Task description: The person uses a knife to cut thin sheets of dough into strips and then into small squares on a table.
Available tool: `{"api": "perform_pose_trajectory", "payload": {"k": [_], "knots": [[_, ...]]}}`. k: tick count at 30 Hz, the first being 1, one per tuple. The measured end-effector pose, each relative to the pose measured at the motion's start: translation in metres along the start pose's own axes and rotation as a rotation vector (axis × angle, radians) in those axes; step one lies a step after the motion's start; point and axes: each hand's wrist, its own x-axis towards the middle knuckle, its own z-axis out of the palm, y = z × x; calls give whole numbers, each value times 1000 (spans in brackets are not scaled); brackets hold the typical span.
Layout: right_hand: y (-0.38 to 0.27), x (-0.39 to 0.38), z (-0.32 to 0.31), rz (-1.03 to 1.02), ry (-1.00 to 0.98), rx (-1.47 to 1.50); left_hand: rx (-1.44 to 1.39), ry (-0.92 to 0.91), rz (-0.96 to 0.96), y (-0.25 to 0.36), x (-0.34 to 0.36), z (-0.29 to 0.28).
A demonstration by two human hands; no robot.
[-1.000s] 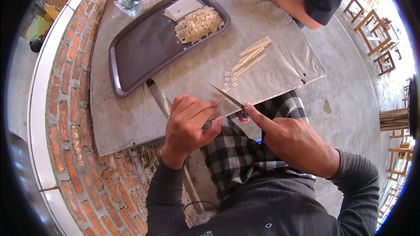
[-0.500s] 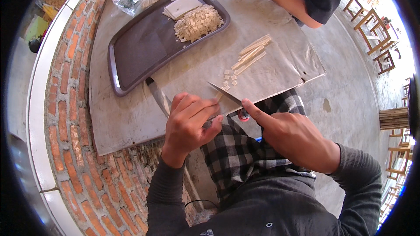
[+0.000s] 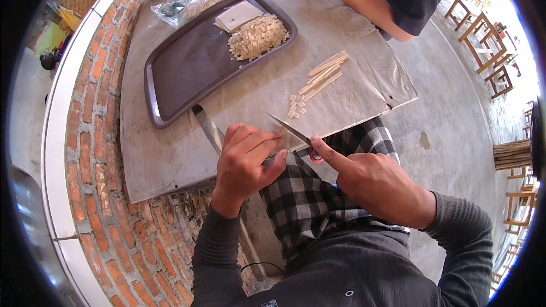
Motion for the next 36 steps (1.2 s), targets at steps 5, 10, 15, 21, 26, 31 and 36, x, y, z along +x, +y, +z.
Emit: {"api": "perform_pose_trajectory", "payload": {"k": [5, 10, 15, 21, 26, 31, 36], "knots": [[-1, 0, -1, 0, -5, 0, -6, -5, -10, 1, 0, 0], [2, 1, -2, -28, 7, -13, -9, -5, -11, 3, 1, 0], [6, 12, 3, -25, 9, -22, 4, -12, -25, 2, -1, -2], [5, 5, 9, -30, 48, 37, -2, 3, -7, 2, 1, 1], [5, 8, 12, -44, 50, 63, 6, -7, -17, 1, -2, -1], [2, 7, 9, -25, 24, 63, 6, -14, -28, 3, 0, -1], [2, 7, 10, -33, 21, 55, 21, -33, -31, 2, -2, -1]]}}
